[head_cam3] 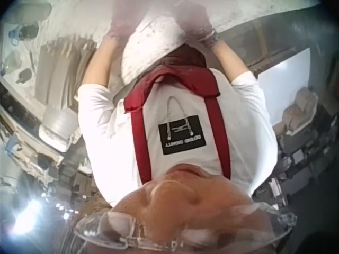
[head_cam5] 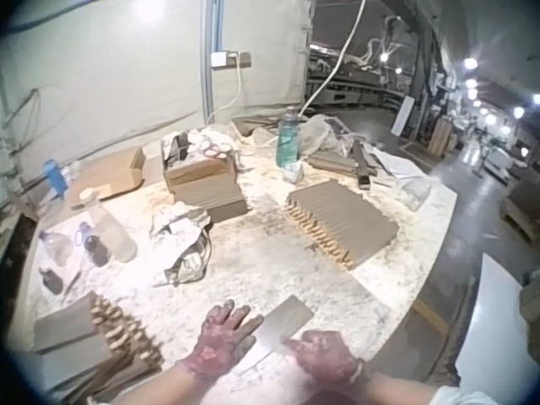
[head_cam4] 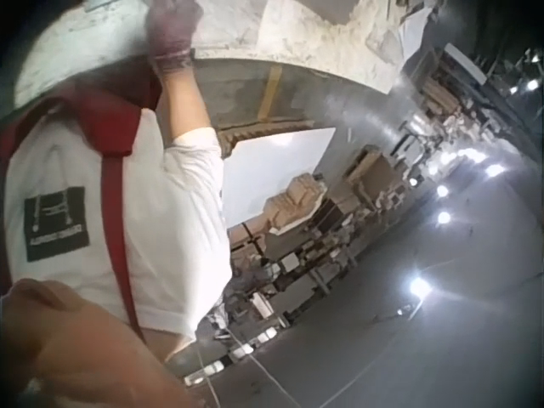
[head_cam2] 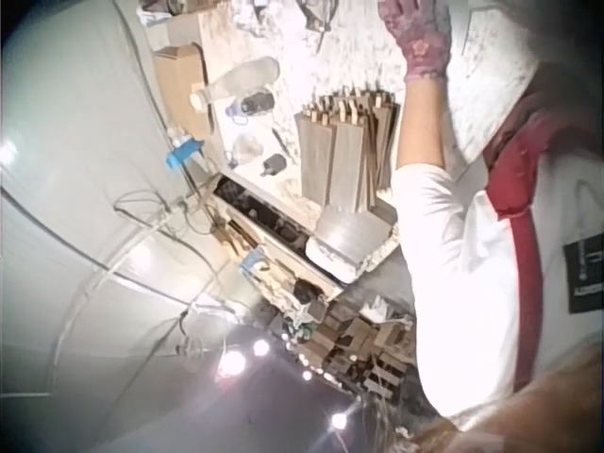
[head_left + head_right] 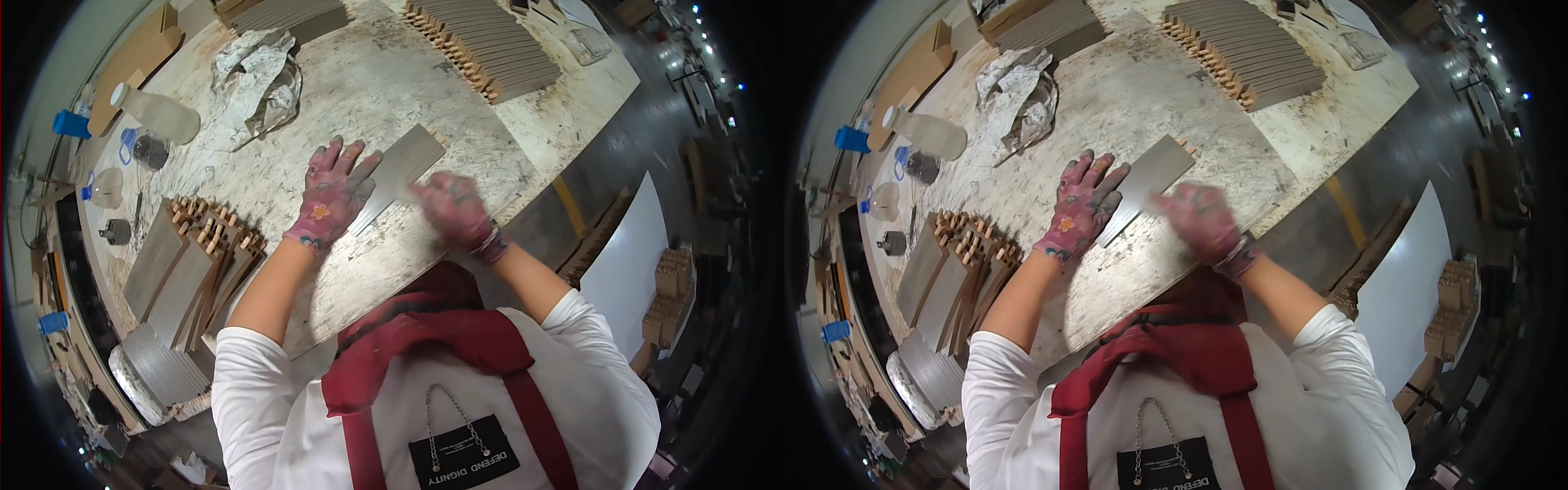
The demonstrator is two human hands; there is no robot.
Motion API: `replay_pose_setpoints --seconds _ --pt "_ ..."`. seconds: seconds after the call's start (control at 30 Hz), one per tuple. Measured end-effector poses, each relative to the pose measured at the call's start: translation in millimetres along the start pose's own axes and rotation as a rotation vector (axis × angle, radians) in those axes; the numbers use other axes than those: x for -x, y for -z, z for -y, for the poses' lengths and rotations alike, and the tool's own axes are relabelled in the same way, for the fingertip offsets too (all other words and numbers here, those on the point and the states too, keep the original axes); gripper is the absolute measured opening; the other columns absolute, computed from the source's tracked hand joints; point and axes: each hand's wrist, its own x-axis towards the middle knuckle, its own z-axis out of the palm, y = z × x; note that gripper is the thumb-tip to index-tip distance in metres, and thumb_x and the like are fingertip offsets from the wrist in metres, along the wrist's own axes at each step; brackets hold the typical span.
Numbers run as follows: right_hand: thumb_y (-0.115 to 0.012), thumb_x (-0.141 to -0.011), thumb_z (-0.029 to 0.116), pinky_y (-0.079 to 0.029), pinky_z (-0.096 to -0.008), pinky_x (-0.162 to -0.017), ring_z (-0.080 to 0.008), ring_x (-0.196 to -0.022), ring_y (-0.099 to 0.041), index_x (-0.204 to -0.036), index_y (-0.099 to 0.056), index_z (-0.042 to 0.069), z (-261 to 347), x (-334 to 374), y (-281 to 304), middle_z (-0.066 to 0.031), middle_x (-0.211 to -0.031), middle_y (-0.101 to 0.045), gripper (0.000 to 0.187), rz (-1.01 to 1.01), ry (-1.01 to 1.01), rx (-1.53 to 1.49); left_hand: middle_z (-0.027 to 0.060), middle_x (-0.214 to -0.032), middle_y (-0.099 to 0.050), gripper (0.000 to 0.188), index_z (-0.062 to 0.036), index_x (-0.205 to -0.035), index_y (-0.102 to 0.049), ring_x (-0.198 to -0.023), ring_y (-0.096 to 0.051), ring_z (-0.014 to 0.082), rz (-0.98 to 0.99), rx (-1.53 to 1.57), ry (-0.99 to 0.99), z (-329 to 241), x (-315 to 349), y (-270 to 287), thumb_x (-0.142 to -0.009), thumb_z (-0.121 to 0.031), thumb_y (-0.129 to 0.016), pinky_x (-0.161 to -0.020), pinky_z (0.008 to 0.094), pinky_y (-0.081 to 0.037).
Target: The person is using a small sanding block to polish wooden slats on a workbench. The person picks up a slat, rubs the block against its surface and edges multiple times, wipes the slat with a white cloth, and then places the polished slat into a stack with others.
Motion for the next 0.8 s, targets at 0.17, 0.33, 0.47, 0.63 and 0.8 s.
replay_pose_setpoints --seconds 0.17,0.33,0.47,0.63,0.8 --pt "-0.066 -0.083 0.016 -0.051 -0.0426 -0.088 -0.0366 -0.099 -0.063 -0.132 -0.056 0.013 -79 13 52 -0.0185 -0.113 -0.061 0.050 -0.172 -0.484 -0.093 0.0115 -0.137 -0.052 0.044 -0.0192 -0.131 -0.061 -0.130 -0.043 0.0374 0.049 -0.038 0.009 -6 -5 10 -0.088 -0.028 -0.063 -0.108 0.0504 -0.033" --pt "-0.064 -0.089 0.024 -0.042 -0.0359 -0.104 -0.0325 -0.120 -0.055 -0.133 -0.055 0.006 -54 -5 62 -0.0174 -0.133 -0.057 0.049 -0.059 -0.526 -0.515 0.0181 -0.141 -0.047 0.054 -0.0123 -0.134 -0.056 -0.128 -0.043 0.0394 0.042 0.001 0.067 -56 -16 12 -0.085 -0.034 -0.067 -0.107 0.0511 -0.034" --pt "-0.063 -0.089 0.029 -0.043 -0.0365 -0.103 -0.0355 -0.121 -0.055 -0.134 -0.054 0.004 -46 -46 48 -0.0196 -0.128 -0.060 0.051 0.002 -0.467 -0.591 0.0175 -0.143 -0.045 0.059 -0.0131 -0.137 -0.052 -0.122 -0.048 0.0378 0.082 -0.056 0.108 -67 -13 5 -0.083 -0.029 -0.069 -0.102 0.0465 -0.042" --pt "-0.062 -0.089 0.029 -0.044 -0.0385 -0.102 -0.0398 -0.118 -0.056 -0.134 -0.054 0.004 -54 -57 31 -0.0222 -0.127 -0.060 0.051 0.122 -0.446 -0.448 0.0155 -0.145 -0.044 0.060 -0.0150 -0.138 -0.051 -0.121 -0.048 0.0361 0.112 -0.075 0.121 -68 -13 0 -0.082 -0.027 -0.070 -0.101 0.0460 -0.042" --pt "-0.063 -0.090 0.029 -0.045 -0.0395 -0.100 -0.0383 -0.114 -0.058 -0.132 -0.056 0.006 -48 1 61 -0.0204 -0.121 -0.063 0.049 0.224 -0.474 -0.407 0.0153 -0.145 -0.044 0.060 -0.0141 -0.138 -0.052 -0.124 -0.047 0.0355 0.096 -0.031 0.106 -64 -13 2 -0.082 -0.026 -0.070 -0.102 0.0461 -0.041"
